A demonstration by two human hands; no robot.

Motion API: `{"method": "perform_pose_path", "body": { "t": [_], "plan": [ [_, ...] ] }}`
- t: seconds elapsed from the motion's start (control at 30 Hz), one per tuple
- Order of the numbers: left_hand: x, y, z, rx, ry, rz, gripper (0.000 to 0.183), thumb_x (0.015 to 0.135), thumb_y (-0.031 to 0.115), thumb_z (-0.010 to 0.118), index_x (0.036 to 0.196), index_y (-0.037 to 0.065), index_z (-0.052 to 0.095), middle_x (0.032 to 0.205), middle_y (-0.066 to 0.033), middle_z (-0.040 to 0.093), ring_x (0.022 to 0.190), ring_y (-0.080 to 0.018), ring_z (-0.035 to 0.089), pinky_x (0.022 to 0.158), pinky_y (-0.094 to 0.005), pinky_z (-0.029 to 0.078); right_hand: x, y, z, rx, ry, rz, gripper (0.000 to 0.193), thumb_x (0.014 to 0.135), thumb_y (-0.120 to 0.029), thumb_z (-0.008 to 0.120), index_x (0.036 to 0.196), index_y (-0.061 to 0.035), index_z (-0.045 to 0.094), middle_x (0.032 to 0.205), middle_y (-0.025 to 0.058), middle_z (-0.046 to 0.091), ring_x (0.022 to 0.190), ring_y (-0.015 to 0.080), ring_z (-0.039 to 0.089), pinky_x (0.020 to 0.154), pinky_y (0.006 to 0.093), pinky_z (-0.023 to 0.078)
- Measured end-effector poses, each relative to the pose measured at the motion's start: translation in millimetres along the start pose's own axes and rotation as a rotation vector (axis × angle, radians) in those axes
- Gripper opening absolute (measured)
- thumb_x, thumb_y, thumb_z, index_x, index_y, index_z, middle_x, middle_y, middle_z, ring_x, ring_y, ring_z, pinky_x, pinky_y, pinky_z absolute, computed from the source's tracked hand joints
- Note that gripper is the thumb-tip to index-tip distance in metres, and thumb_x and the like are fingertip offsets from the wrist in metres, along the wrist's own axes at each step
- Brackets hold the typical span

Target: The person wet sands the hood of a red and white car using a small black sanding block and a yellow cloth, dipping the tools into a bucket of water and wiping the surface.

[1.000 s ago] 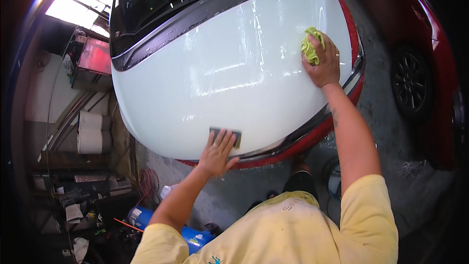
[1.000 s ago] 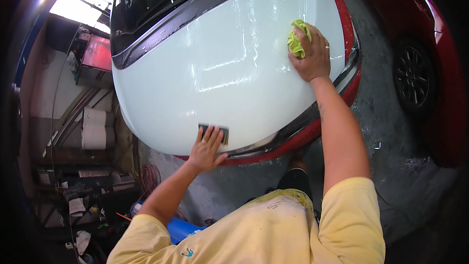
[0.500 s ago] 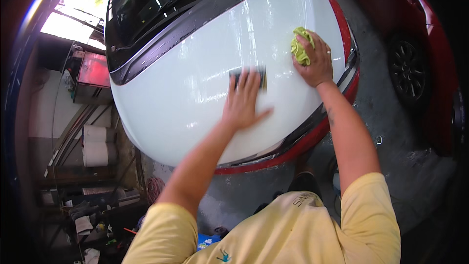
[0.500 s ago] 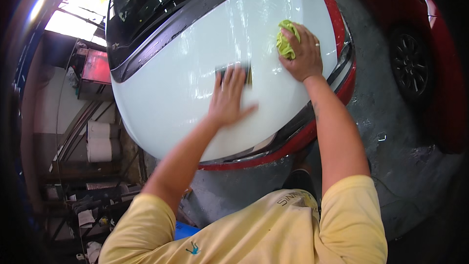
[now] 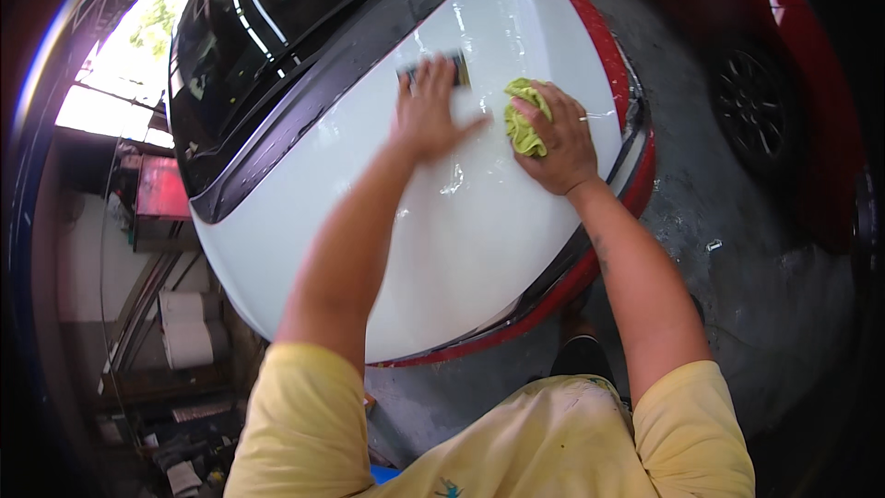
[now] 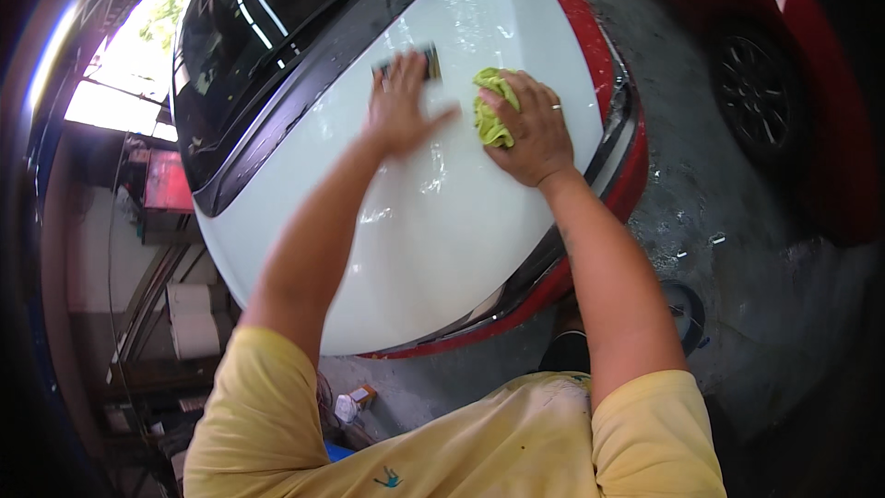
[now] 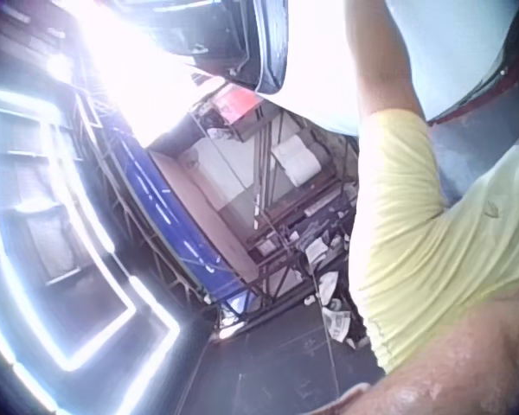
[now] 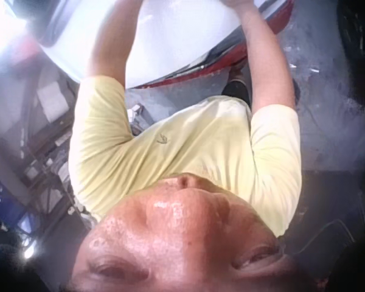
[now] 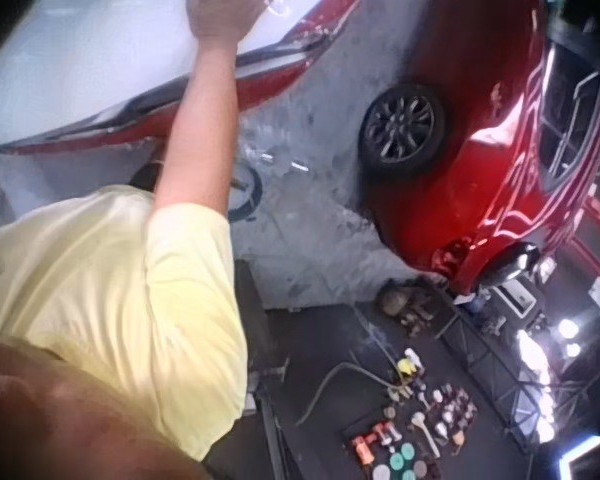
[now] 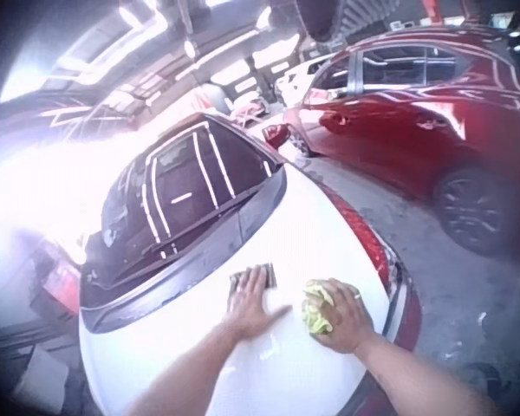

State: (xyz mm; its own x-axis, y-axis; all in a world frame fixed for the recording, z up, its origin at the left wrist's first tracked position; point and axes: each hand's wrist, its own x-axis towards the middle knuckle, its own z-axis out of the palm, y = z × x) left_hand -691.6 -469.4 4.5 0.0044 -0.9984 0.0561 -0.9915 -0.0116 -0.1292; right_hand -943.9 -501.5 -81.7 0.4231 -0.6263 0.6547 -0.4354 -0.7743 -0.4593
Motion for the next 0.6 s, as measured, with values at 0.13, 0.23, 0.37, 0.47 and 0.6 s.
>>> {"method": "perform_pose_path", "body": {
  "t": [0.13, 0.23, 0.37, 0.47, 0.6],
  "plan": [
    [62, -11, -17, -0.052, -0.024, -0.176, 0.116, 0.099, 0.087, 0.041, 0.174, 0.001, 0.022, 0.184, -0.0157, 0.019, 0.171, -0.0308, 0.011, 0.137, -0.0546, 0.009, 0, -9, 2, 0.008, -0.025, 0.0, 0.09, 0.073, -0.029, 0.091, 0.153, -0.0321, 0.05, 0.16, 0.0098, 0.048, 0.153, 0.0362, 0.044, 0.126, 0.0536, 0.034],
    [-47, 43, 19, -0.006, 0.017, 0.027, 0.111, 0.101, 0.075, 0.055, 0.174, 0.0, 0.019, 0.183, -0.0178, 0.018, 0.171, -0.0362, 0.011, 0.136, -0.0572, 0.006, 1, 17, -4, -0.039, 0.035, -0.027, 0.086, 0.076, -0.028, 0.088, 0.153, -0.0325, 0.049, 0.157, 0.0119, 0.05, 0.15, 0.037, 0.047, 0.124, 0.0536, 0.037],
    [-333, 80, 44, -0.07, -0.242, 0.052, 0.112, 0.097, 0.075, 0.059, 0.17, -0.005, 0.028, 0.181, -0.0232, 0.022, 0.17, -0.0405, 0.011, 0.135, -0.0618, 0.003, 8, 14, -3, -0.087, 0.082, -0.02, 0.081, 0.08, -0.026, 0.084, 0.152, -0.0315, 0.049, 0.156, 0.0112, 0.052, 0.148, 0.0353, 0.049, 0.124, 0.0526, 0.038],
    [-474, 64, 73, -0.103, -0.356, 0.011, 0.109, 0.098, 0.074, 0.058, 0.169, -0.004, 0.032, 0.18, -0.0236, 0.024, 0.169, -0.0398, 0.013, 0.135, -0.063, 0.003, 10, -2, 2, -0.086, 0.07, -0.012, 0.081, 0.08, -0.026, 0.085, 0.152, -0.0315, 0.048, 0.155, 0.0103, 0.052, 0.149, 0.0349, 0.049, 0.124, 0.0525, 0.038],
    [-411, 38, 60, -0.088, -0.446, 0.003, 0.111, 0.097, 0.069, 0.064, 0.169, -0.007, 0.029, 0.18, -0.0261, 0.022, 0.169, -0.0425, 0.013, 0.134, -0.065, 0.005, 5, 1, 2, -0.063, 0.047, -0.007, 0.082, 0.079, -0.025, 0.085, 0.152, -0.032, 0.048, 0.156, 0.0099, 0.051, 0.15, 0.035, 0.048, 0.124, 0.0528, 0.038]
  ]
}}
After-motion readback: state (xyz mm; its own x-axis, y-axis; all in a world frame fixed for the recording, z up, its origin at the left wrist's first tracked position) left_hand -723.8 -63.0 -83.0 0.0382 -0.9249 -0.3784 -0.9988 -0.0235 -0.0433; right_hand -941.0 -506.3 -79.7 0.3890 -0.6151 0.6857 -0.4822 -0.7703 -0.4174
